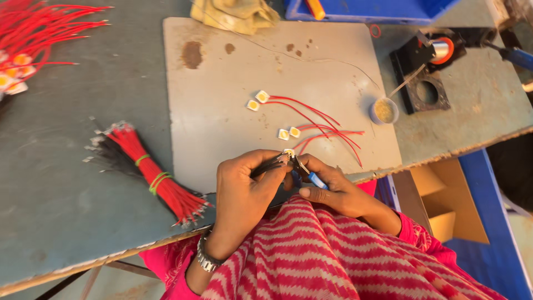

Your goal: The person strips the ends of black wires, applies flux, and solders them to LED modules on a workbench. They repeat this process for several LEDs, using a soldering iron and wire cutters.

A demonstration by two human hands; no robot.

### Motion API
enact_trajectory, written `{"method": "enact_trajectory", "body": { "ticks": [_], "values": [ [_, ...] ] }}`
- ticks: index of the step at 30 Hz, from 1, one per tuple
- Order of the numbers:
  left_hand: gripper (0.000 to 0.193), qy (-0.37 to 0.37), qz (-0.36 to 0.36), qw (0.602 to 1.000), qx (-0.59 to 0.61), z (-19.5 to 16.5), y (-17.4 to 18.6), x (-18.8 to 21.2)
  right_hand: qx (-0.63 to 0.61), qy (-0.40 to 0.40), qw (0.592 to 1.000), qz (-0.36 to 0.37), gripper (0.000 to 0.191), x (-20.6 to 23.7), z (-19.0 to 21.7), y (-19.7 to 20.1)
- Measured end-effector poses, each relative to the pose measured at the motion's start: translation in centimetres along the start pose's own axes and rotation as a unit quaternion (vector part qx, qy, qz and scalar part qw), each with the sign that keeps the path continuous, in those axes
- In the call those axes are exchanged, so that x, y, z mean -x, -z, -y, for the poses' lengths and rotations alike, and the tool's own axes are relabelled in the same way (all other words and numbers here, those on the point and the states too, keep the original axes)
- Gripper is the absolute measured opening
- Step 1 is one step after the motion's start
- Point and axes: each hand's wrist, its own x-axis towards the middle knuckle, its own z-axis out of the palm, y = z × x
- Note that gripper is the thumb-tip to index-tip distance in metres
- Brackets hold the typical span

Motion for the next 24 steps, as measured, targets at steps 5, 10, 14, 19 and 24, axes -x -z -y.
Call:
{"method": "enact_trajectory", "body": {
  "ticks": [5,10,14,19,24],
  "values": [
    [0.012,-0.025,-0.029,0.999,-0.012,-1.3,2.5,0.8,0.016,0.029,0.998,0.052,0.043,-2.7,2.2,-1.2],
    [0.015,-0.044,-0.113,0.99,-0.073,-2.5,6.6,4.0,0.094,0.078,0.983,0.137,0.039,-6.0,4.7,-4.1],
    [0.015,-0.034,-0.196,0.977,-0.073,-3.2,9.9,8.4,0.123,0.087,0.962,0.226,0.04,-8.7,5.8,-8.1],
    [0.015,0.021,-0.268,0.961,-0.061,-2.7,12.4,12.6,0.144,0.07,0.944,0.289,0.042,-10.5,6.2,-12.3],
    [0.015,-0.004,-0.304,0.951,-0.052,-1.9,13.9,14.5,0.137,0.05,0.939,0.312,0.047,-11.3,6.7,-14.7]
  ]
}}
